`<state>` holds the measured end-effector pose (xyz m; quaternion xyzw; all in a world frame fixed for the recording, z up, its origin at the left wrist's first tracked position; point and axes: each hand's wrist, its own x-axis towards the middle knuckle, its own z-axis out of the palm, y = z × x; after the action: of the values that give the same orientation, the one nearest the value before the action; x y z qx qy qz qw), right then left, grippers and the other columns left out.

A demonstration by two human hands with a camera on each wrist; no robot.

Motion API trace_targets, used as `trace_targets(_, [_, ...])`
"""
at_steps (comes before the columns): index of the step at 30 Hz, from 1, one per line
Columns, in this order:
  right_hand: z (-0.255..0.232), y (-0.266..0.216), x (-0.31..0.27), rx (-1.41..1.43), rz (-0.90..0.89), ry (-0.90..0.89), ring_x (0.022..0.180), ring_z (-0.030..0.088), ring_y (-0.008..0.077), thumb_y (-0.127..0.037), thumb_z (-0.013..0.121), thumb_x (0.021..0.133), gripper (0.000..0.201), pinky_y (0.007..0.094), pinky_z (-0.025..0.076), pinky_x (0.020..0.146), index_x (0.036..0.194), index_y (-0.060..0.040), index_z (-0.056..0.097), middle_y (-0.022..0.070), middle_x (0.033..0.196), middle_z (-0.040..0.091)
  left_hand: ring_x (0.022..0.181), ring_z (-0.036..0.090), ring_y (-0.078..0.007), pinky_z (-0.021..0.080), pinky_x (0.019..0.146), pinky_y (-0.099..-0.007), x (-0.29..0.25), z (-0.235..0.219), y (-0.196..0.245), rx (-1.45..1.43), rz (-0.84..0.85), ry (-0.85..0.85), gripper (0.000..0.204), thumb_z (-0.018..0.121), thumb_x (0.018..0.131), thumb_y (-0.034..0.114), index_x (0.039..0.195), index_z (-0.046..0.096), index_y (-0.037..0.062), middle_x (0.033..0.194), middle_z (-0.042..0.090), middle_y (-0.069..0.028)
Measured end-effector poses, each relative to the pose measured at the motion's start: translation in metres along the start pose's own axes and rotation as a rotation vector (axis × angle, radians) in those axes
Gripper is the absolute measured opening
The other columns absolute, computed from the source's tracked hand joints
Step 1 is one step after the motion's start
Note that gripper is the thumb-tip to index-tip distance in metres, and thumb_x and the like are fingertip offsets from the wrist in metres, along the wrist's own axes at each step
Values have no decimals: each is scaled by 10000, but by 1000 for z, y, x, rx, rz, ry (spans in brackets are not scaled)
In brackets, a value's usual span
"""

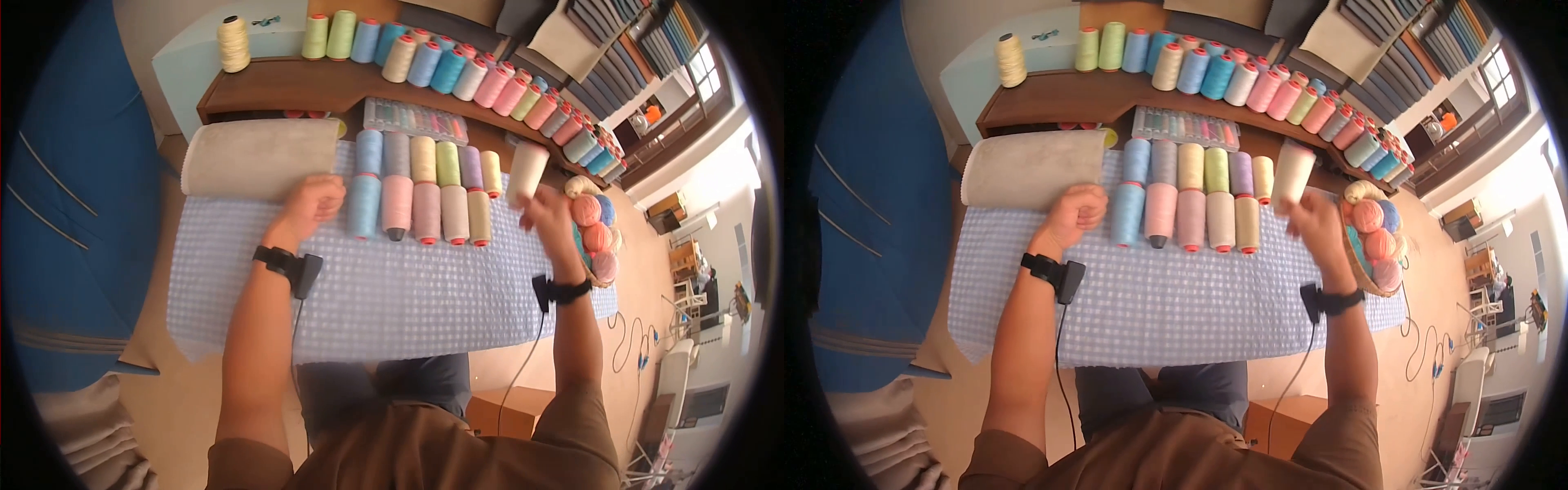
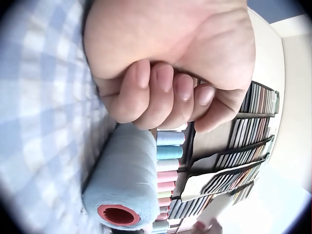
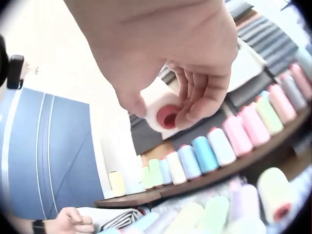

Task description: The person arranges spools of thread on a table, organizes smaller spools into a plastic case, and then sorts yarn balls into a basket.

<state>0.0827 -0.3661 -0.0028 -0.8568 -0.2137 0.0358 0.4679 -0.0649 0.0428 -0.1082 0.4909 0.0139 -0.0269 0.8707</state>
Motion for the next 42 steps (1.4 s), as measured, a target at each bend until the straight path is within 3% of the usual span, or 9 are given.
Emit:
trace_targets(4, [-6, 44, -51, 14, 340, -58, 545, 615, 120, -313, 710, 926, 360, 264, 463, 494, 919, 47, 695, 84, 763, 709, 482, 238, -38, 166, 454, -253, 2, -4, -2, 25, 14, -38, 381, 596, 915, 114, 653, 332, 197, 594, 303, 84])
trace_targets(10, [0, 54, -44, -82, 403, -93, 523, 611, 136, -352, 723, 917, 408, 282, 453, 481, 890, 55, 699, 76, 662, 664, 477, 243, -41, 166, 453, -250, 2, -4, -3, 35, 24, -28, 378, 602, 910, 109, 649, 343, 195, 584, 307, 84])
trace_targets(19, [18, 51, -28, -146, 418, -85, 501, 611, 139, -426, 739, 914, 488, 285, 468, 478, 926, 60, 703, 85, 659, 673, 479, 258, -39, 171, 453, -251, 1, -6, -4, 29, 22, -43, 360, 602, 916, 106, 660, 362, 189, 590, 312, 87])
trace_targets(25, [5, 29, -19, -317, 298, 41, 595, 689, 186, -441, 729, 916, 507, 330, 536, 583, 1046, 47, 692, 130, 738, 727, 484, 280, -54, 206, 444, -242, 2, -7, -4, 40, 14, -48, 341, 578, 895, 104, 653, 346, 163, 598, 319, 53])
trace_targets(28, [8, 30, -7, -469, 149, 67, 647, 688, 176, -377, 736, 935, 427, 324, 535, 593, 1050, 31, 684, 110, 778, 717, 486, 277, -52, 203, 449, -242, 1, -7, -3, 51, 13, -33, 336, 583, 895, 103, 658, 353, 163, 599, 317, 58])
trace_targets(32, [20, 19, 20, -586, -192, 139, 782, 718, 284, -331, 762, 901, 387, 381, 558, 718, 1062, 13, 686, 165, 910, 731, 492, 262, -44, 176, 471, -255, -1, -2, 0, 56, 17, -25, 321, 596, 895, 121, 663, 381, 178, 599, 324, 81])
trace_targets(38, [74, -71, 119, -455, -552, 157, 987, 687, 422, -240, 728, 894, 384, 472, 549, 846, 1183, 3, 654, 224, 1103, 702, 501, 272, -44, 189, 467, -252, -1, -3, -1, 60, 13, -22, 339, 590, 888, 102, 651, 357, 170, 606, 320, 72])
trace_targets(40, [101, -91, 164, -490, -639, 151, 1017, 699, 375, -225, 723, 901, 460, 431, 562, 874, 1294, -13, 613, 231, 1241, 668, 500, 283, -43, 197, 460, -246, -2, -4, 0, 49, 16, -25, 345, 589, 886, 90, 652, 349, 167, 609, 320, 67])
trace_targets(42, [130, -107, 205, -602, -769, 216, 1165, 649, 401, -234, 686, 926, 526, 465, 549, 950, 1382, -8, 555, 247, 1373, 599, 500, 284, -43, 197, 459, -246, -2, -2, 0, 40, 12, -29, 349, 588, 883, 83, 648, 345, 167, 606, 315, 68])
